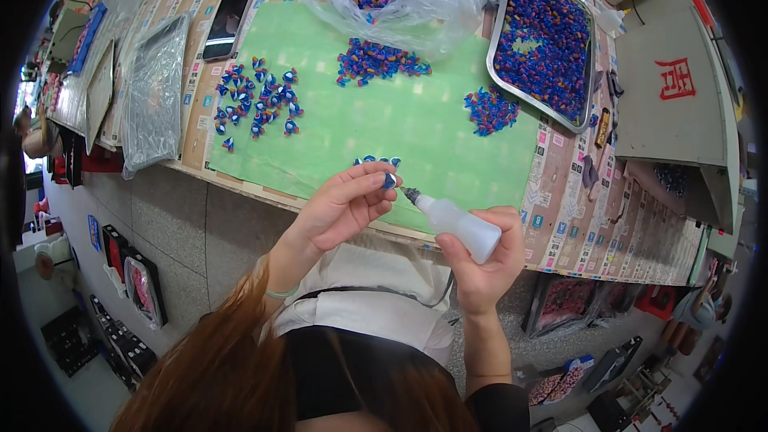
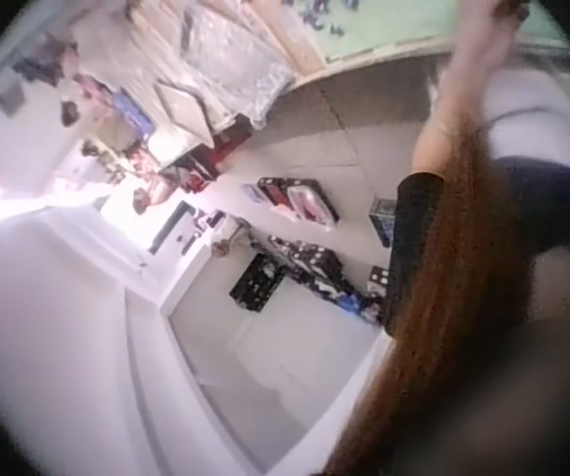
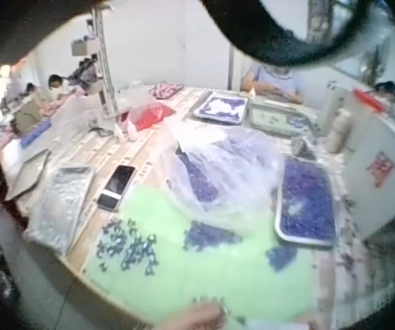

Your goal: Apply glue to small blue components and assemble them on a workbench.

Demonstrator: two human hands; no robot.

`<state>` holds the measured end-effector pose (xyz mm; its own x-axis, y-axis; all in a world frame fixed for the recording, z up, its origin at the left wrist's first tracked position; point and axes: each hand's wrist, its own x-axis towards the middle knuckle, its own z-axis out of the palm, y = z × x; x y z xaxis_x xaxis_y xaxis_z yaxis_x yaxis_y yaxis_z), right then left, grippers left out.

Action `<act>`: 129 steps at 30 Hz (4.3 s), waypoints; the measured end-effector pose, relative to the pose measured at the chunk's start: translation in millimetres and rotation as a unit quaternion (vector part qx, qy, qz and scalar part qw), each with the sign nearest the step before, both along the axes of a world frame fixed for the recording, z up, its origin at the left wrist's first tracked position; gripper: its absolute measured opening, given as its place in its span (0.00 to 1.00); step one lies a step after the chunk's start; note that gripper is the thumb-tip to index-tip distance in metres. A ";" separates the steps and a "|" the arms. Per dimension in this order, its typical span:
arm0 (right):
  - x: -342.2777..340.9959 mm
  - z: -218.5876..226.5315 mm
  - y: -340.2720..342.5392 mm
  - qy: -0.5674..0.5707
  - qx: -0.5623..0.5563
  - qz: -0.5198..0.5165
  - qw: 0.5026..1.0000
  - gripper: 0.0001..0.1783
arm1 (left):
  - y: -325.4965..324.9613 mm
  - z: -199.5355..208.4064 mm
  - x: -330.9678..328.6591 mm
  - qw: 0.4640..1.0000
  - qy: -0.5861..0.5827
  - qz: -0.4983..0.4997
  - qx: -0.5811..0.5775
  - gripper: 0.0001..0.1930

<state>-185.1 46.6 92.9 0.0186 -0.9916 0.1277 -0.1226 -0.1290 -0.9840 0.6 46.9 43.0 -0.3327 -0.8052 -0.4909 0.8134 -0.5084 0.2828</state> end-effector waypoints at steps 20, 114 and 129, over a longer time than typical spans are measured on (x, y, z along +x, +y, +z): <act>-78.4 -72.4 -47.5 0.222 -0.142 -0.319 0.910 0.15 | -6.6 -8.0 7.1 0.999 -0.020 0.029 -0.008 0.09; 29.0 -28.7 -9.8 0.041 0.078 0.032 0.996 0.04 | 4.1 7.7 -13.0 0.918 -0.372 0.001 -0.133 0.08; 27.5 -36.2 -12.2 0.091 0.027 0.063 0.993 0.02 | 3.2 8.6 -7.5 0.969 -0.233 -0.032 -0.073 0.08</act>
<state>-157.7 34.4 56.7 0.1617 -0.9852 0.0566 -0.2852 -0.1015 -0.9531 -6.9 50.1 51.6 -0.1530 -0.8624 -0.4825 0.5489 -0.4802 0.6842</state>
